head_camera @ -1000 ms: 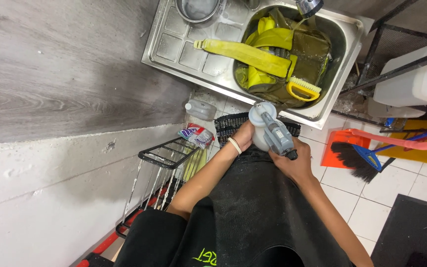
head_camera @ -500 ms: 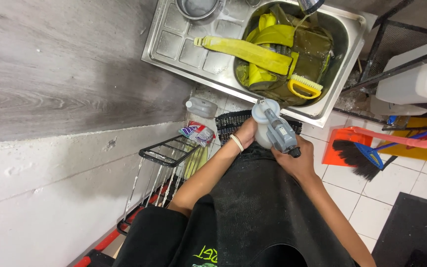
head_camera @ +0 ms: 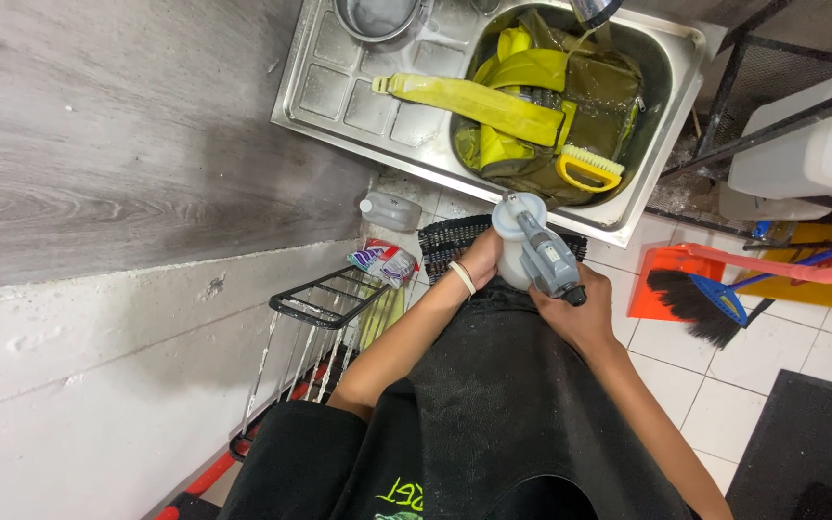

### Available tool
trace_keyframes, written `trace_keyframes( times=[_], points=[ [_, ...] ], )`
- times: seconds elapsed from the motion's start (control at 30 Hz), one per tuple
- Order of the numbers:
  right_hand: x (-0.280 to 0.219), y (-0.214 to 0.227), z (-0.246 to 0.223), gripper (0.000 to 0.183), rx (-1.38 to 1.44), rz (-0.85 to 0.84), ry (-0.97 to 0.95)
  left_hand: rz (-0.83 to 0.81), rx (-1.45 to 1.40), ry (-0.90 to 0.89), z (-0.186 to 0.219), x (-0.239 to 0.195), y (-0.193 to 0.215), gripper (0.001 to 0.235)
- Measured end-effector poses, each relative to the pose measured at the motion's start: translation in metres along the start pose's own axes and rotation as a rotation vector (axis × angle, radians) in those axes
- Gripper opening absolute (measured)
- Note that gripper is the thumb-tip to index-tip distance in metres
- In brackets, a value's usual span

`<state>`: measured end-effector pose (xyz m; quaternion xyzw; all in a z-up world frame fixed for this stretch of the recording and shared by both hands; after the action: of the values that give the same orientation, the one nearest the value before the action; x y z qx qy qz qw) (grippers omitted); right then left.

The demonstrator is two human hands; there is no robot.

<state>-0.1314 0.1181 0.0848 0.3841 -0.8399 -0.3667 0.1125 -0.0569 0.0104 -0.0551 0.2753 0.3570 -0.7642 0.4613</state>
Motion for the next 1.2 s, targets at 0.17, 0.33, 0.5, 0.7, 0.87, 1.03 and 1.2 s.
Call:
trace_keyframes(
  times=[0.17,0.33,0.5,0.7,0.87,1.03,1.2],
  points=[
    [-0.002,-0.003,0.009,0.023,-0.001,-0.013,-0.009,-0.001,0.013,0.013,-0.006,0.004,0.001,0.039],
    [0.0,-0.002,0.008,0.022,0.007,-0.005,-0.014,0.016,0.006,0.008,-0.009,0.008,0.004,0.038],
    [0.002,-0.001,0.002,0.022,0.035,-0.028,-0.001,0.024,0.01,0.009,-0.013,0.01,0.009,0.037],
    [0.005,0.001,-0.008,0.022,0.014,-0.021,-0.006,0.032,-0.011,0.001,-0.014,0.017,0.008,0.035],
    [0.008,-0.011,-0.009,0.021,0.022,-0.039,0.019,0.044,-0.031,0.002,-0.015,0.018,0.021,0.035],
    [0.017,-0.015,-0.031,0.028,0.026,-0.025,0.121,0.064,-0.055,-0.007,-0.01,0.024,0.035,0.034],
    [0.02,-0.023,-0.036,0.03,0.038,-0.022,0.168,0.073,-0.062,-0.01,-0.008,0.029,0.044,0.032]
  ],
)
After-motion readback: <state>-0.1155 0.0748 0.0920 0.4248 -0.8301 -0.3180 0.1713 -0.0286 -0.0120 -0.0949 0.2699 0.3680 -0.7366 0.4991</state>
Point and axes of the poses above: each hand's wrist, its own x-axis towards the middle knuckle, its own y-axis out of the back of the hand, z = x × y, the point moved 5 cm from there along x, towards the middle knuckle, and after that the axes turned 15 degrees about -x, right-handed, at the moved point
